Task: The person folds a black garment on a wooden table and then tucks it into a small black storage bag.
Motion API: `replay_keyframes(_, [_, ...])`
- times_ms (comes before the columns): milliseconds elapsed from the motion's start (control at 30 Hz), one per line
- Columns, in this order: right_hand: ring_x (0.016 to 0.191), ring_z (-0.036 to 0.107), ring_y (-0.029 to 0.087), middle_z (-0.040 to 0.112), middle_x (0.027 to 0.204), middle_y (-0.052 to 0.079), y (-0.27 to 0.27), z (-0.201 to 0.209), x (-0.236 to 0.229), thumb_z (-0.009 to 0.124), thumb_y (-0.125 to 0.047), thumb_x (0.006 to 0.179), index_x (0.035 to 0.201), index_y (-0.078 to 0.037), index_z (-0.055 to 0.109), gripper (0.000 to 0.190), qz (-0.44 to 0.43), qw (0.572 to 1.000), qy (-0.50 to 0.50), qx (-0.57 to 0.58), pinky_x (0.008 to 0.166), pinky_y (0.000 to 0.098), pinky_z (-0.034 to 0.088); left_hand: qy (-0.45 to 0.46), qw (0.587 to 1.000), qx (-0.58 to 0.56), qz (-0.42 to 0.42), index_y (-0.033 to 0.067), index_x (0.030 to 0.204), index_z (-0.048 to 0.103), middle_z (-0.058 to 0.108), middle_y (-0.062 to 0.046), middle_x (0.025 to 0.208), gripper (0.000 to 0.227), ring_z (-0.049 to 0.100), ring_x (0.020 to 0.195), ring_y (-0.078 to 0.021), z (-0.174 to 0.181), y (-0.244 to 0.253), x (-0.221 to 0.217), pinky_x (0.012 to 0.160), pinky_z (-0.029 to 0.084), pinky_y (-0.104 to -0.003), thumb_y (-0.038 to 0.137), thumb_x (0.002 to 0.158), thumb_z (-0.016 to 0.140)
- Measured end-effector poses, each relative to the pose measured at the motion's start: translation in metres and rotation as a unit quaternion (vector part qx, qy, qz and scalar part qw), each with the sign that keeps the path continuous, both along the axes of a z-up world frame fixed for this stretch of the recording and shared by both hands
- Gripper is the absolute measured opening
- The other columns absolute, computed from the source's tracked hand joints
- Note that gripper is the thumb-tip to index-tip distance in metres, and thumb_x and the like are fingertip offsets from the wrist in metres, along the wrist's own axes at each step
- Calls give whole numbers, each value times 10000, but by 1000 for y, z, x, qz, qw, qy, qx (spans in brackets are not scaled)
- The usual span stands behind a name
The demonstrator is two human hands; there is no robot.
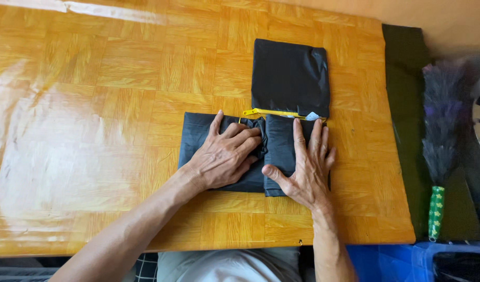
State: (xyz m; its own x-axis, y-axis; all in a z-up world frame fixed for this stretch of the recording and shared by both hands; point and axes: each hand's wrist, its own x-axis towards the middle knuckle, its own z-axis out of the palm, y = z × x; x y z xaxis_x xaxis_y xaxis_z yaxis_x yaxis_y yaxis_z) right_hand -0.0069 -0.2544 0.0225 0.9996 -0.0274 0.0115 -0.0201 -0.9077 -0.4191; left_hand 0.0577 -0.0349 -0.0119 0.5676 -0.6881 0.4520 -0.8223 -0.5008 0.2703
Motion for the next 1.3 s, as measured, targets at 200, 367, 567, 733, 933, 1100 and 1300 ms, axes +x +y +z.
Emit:
replay_keyframes(200, [1511,55,533,50,1650,318,-3,-1,1,651,-778,743,1656,-216,154,1182,5,1000,-3,8,1094,775,93,-3,998,62,-12,157,1419,511,545,-65,1356,459,446,1261,-313,10,-1,-3,1050,170,-809,323,991,508])
replay_keyframes(367, [1519,38,524,41,1661,304,-7,-10,2,568,-740,829,1656,-232,162,1052,1,1000,-9,15,1095,776,80,-13,995,97,-10,199,1450,504,478,-48,1479,472,399,1303,-322,8,-1,-2,1039,156,-815,354,1005,477])
replay_keyframes(567, [1530,-9,498,9,1671,280,-8,-10,3,407,-649,956,1656,-258,161,838,-4,999,2,33,1107,764,40,9,993,116,-10,165,1502,430,399,-60,1565,575,398,1299,-328,9,-2,-3,1050,129,-824,432,994,467])
replay_keyframes(733, [1534,-26,482,-9,1676,264,-8,-10,3,380,-627,976,1655,-275,154,798,-4,999,6,34,1116,751,21,39,993,104,-32,192,1498,423,391,-56,1575,679,401,1302,-336,12,0,-2,1065,95,-826,640,989,384])
replay_keyframes(933, [1531,-30,489,-13,1677,262,-6,-7,2,389,-632,977,1653,-275,164,797,-5,999,6,39,1117,754,4,9,992,123,-27,287,1533,416,402,-35,1577,808,392,1302,-332,16,-2,-5,1072,91,-819,797,910,353])
replay_keyframes(1100, [1531,-28,488,-6,1673,270,-5,-8,3,398,-637,976,1652,-273,167,802,-8,1000,13,25,1113,755,14,15,990,140,-24,229,1504,458,436,-54,1552,796,358,1332,-335,16,-1,-5,1094,58,-810,754,908,409])
replay_keyframes(1300, [1531,-71,483,-26,1671,276,0,-3,4,381,-612,991,1656,-262,129,792,-12,999,30,33,1115,751,-27,39,991,126,-7,110,1561,323,319,-105,1622,1034,404,1326,-312,20,-2,-4,1146,84,-763,835,837,460])
